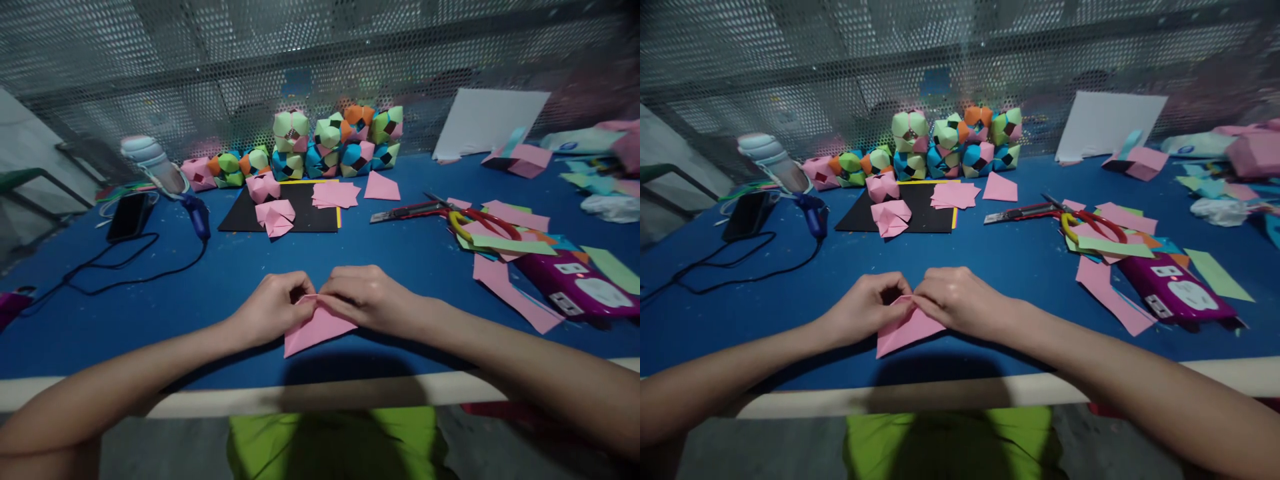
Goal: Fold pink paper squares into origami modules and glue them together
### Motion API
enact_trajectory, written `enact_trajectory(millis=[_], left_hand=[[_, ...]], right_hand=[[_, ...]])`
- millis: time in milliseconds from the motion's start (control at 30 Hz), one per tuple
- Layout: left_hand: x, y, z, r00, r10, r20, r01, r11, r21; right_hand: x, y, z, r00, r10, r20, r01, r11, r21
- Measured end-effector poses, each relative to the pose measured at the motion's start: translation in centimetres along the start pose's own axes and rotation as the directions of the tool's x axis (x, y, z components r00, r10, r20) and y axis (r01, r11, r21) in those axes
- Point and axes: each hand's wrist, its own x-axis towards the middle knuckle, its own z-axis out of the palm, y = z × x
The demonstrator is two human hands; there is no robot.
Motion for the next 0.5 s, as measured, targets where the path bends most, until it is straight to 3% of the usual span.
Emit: enact_trajectory(millis=[133, 200, 500], left_hand=[[0.5, -0.5, -0.2, 0.983, -0.059, -0.172, 0.040, 0.992, -0.116], [0.8, -0.7, -0.2, 0.969, -0.102, -0.226, 0.054, 0.977, -0.207], [1.5, -1.1, 0.3, 0.947, -0.238, -0.216, 0.166, 0.938, -0.305]], right_hand=[[0.4, -0.3, -0.7, 0.953, 0.290, -0.087, -0.274, 0.948, 0.162], [0.6, -0.3, -0.9, 0.922, 0.377, -0.087, -0.356, 0.915, 0.191], [0.5, 0.6, 0.6, 0.894, 0.396, -0.208, -0.351, 0.909, 0.223]])
